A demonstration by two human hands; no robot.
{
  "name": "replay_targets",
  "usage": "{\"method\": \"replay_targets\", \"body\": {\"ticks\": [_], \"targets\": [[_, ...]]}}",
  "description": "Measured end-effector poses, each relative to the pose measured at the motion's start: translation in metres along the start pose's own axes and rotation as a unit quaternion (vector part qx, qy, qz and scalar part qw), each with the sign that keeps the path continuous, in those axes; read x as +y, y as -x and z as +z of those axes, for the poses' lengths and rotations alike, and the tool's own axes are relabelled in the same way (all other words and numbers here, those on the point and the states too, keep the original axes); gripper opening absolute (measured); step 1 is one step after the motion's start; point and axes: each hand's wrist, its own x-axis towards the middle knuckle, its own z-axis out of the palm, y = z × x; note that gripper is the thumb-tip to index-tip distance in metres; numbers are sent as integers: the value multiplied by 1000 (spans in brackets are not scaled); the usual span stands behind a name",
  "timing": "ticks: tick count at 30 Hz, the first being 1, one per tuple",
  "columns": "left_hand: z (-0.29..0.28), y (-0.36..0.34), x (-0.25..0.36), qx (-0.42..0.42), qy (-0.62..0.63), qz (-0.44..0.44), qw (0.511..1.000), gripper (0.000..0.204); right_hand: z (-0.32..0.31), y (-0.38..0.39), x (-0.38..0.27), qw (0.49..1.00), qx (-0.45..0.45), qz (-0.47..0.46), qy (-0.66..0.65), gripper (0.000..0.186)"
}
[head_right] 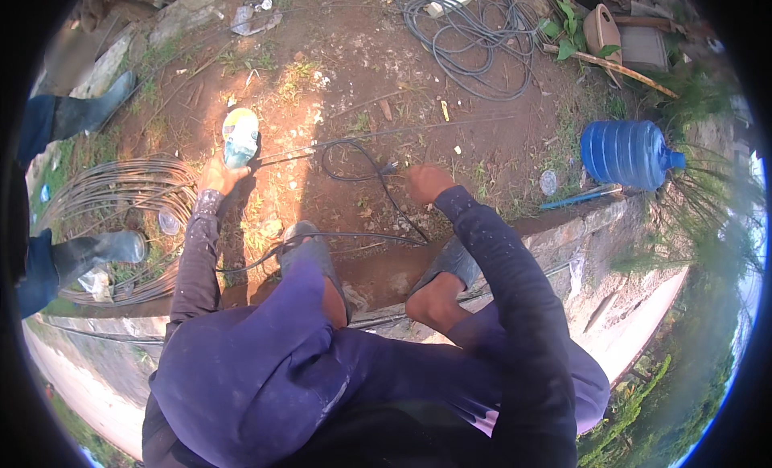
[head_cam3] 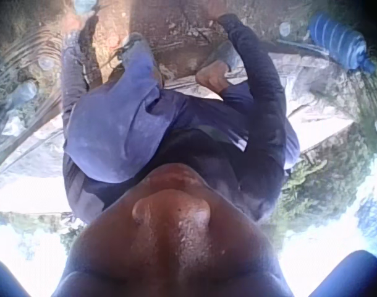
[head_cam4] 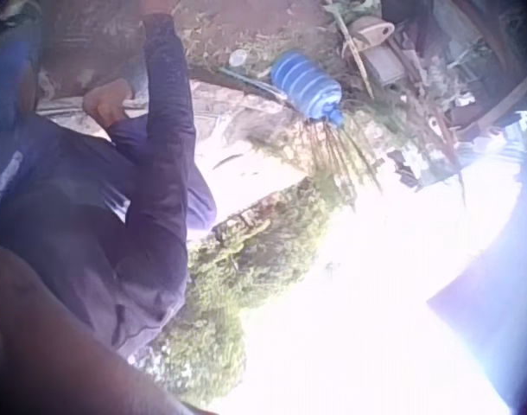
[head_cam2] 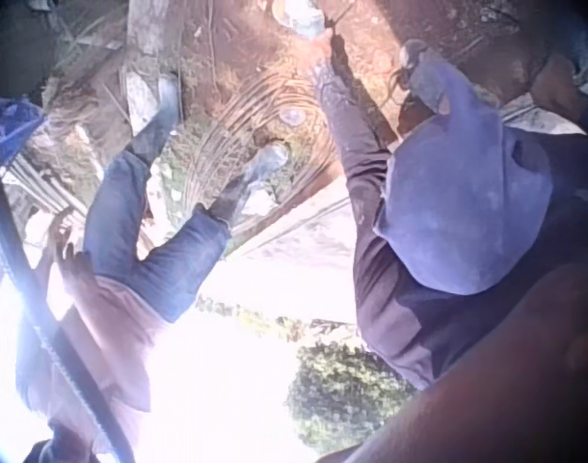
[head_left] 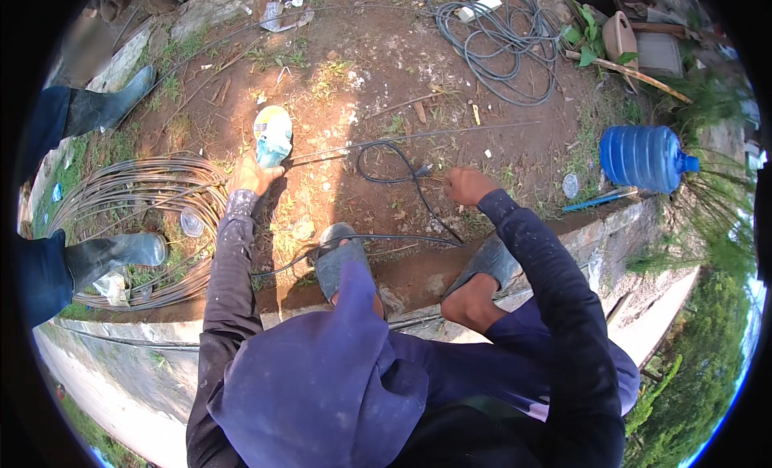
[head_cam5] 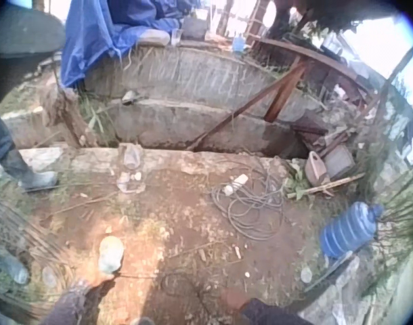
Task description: The person uses an angle grinder to cut a bundle of metal rods laid on the ground. They adjust the rods and the grinder's position multiple times while cutting through the bundle.
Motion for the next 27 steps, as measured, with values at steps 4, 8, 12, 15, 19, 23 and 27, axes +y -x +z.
{"method": "replay_targets", "body": {"ticks": [4,8,12,15,19,23,27], "targets": [[15,15,4,38,-7,31,999,72,62,-61,-20,867,173,379,-274,48],[36,5,-26,55,59,43,996,69,87,-65,-69,799,219,445,-341,58],[45,25,-19,160,24,20,987,70,79,-47,-77,769,257,438,-389,49],[37,23,-9,158,68,49,984,69,39,-29,-67,716,470,332,-395,42],[28,35,6,133,15,25,991,72,-77,13,-39,542,682,78,-485,27],[10,25,-31,105,22,14,994,76,-264,75,-65,390,700,-171,-573,32],[-17,-13,-23,-65,78,-36,994,80,-400,159,-33,491,715,-233,-440,22]]}}
